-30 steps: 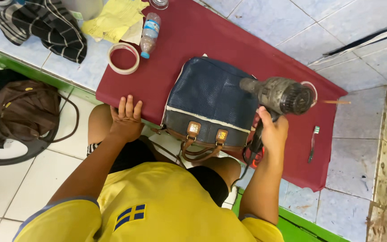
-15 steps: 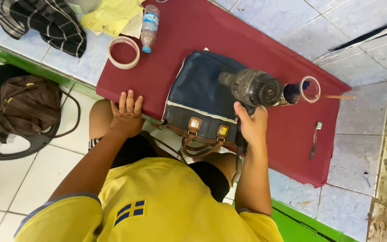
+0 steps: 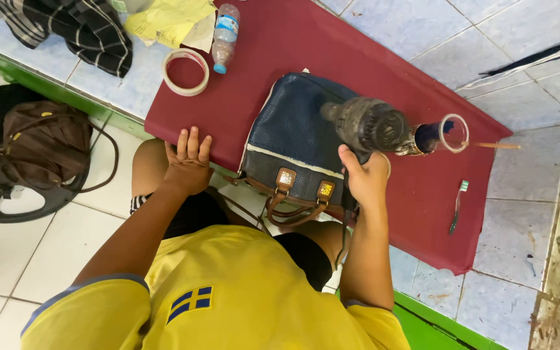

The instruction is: The person uses a hair dryer to heat the top edge of a blue handbag, then presses and smooths the seam by hand. They apply masking tape along the edge, cut the tape with scissors, and continue taping the bag's edge.

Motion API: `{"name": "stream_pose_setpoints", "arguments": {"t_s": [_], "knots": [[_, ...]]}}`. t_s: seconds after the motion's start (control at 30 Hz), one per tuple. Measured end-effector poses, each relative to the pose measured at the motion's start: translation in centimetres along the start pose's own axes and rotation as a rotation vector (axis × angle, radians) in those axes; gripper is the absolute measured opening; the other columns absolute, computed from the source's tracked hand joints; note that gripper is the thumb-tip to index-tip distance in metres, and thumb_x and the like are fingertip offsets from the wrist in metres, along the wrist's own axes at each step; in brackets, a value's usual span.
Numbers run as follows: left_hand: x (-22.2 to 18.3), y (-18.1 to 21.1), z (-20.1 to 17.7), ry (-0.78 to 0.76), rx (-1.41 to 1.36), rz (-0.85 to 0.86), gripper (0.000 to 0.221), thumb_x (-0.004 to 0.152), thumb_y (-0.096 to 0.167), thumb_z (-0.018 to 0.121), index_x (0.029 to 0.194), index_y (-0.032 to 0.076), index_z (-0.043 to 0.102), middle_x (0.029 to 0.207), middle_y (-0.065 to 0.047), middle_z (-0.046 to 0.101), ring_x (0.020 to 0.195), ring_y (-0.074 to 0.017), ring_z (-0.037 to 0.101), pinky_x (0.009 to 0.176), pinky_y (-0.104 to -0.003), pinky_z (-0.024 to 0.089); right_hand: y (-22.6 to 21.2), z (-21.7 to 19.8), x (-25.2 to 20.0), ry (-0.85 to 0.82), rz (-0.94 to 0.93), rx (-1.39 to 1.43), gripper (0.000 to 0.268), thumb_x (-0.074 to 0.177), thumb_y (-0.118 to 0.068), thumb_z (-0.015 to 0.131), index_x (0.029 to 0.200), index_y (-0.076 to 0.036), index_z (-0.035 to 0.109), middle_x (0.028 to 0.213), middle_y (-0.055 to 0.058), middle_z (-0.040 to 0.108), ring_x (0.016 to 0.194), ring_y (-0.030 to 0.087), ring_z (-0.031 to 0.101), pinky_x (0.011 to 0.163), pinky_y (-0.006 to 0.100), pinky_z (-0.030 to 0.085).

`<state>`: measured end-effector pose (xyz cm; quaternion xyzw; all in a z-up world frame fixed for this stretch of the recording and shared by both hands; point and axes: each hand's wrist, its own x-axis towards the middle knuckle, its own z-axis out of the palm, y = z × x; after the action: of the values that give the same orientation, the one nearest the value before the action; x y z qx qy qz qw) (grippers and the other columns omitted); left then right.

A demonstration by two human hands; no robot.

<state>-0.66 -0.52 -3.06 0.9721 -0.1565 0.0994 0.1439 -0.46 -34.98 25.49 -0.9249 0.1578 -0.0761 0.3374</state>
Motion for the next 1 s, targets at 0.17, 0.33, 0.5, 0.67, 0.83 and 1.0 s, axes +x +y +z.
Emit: {"name": "stream_pose_setpoints", "arguments": {"t_s": [0.17,0.33,0.5,0.67,0.83,1.0], "knots": [[0.2,0.2,-0.4,-0.007,-0.003,-0.007,0.111,0.079,0.033,0.078,0.165,0.015,0.010,0.169,-0.025,0.002,0.153,-0.0477,0.001,0.106,-0.083,0.022,-1.0,-0.5,-0.2,-0.017,0.047,-0.004,0.043,0.088,-0.041,0.079,0.061,-0.009,0.070,0.053,0.008,0.063,0.058,0.026,0.069,0.060,0.037,0.052],[0.3,0.3,-0.5,0.102,0.067,0.023,0.109,0.078,0.034,0.081,0.164,0.012,0.017,0.167,-0.028,0.011,0.151,-0.0498,0.009,0.101,-0.082,0.031,-1.6,-0.7,-0.7,-0.033,0.052,0.043,0.041,0.087,-0.038,0.082,0.063,-0.007,0.071,0.053,0.010,0.063,0.056,0.025,0.069,0.058,0.039,0.051],[0.3,0.2,0.0,0.157,0.062,0.014,0.104,0.081,0.033,0.078,0.164,0.015,0.019,0.168,-0.026,0.012,0.152,-0.0482,0.011,0.102,-0.082,0.029,-0.1,0.4,-0.2,-0.063,0.048,0.145,0.043,0.090,-0.034,0.081,0.059,-0.008,0.069,0.053,0.011,0.063,0.052,0.022,0.065,0.056,0.035,0.050],[0.1,0.0,0.0,0.057,0.042,0.000,0.106,0.081,0.032,0.077,0.165,0.015,0.014,0.169,-0.025,0.008,0.153,-0.0471,0.007,0.104,-0.082,0.030,-1.6,1.8,0.2,-0.067,-0.052,0.288,0.034,0.092,-0.030,0.080,0.068,-0.008,0.070,0.059,0.007,0.066,0.056,0.017,0.067,0.058,0.031,0.053],[0.3,0.1,-1.0,-0.211,0.028,-0.048,0.108,0.086,0.036,0.070,0.166,0.016,0.002,0.171,-0.022,-0.005,0.156,-0.0442,-0.007,0.112,-0.081,0.020,-4.0,2.3,0.6,-0.072,-0.166,0.205,0.043,0.093,-0.035,0.078,0.061,-0.008,0.069,0.054,0.008,0.064,0.053,0.020,0.062,0.059,0.033,0.049],[0.7,0.4,-2.1,-0.450,0.071,-0.112,0.102,0.094,0.044,0.059,0.165,0.019,-0.010,0.171,-0.019,-0.016,0.157,-0.0413,-0.016,0.117,-0.077,0.010,-5.4,2.1,-0.4,-0.217,-0.249,0.186,0.041,0.091,-0.030,0.079,0.059,-0.011,0.065,0.050,0.004,0.060,0.048,0.017,0.059,0.059,0.029,0.048]]}}
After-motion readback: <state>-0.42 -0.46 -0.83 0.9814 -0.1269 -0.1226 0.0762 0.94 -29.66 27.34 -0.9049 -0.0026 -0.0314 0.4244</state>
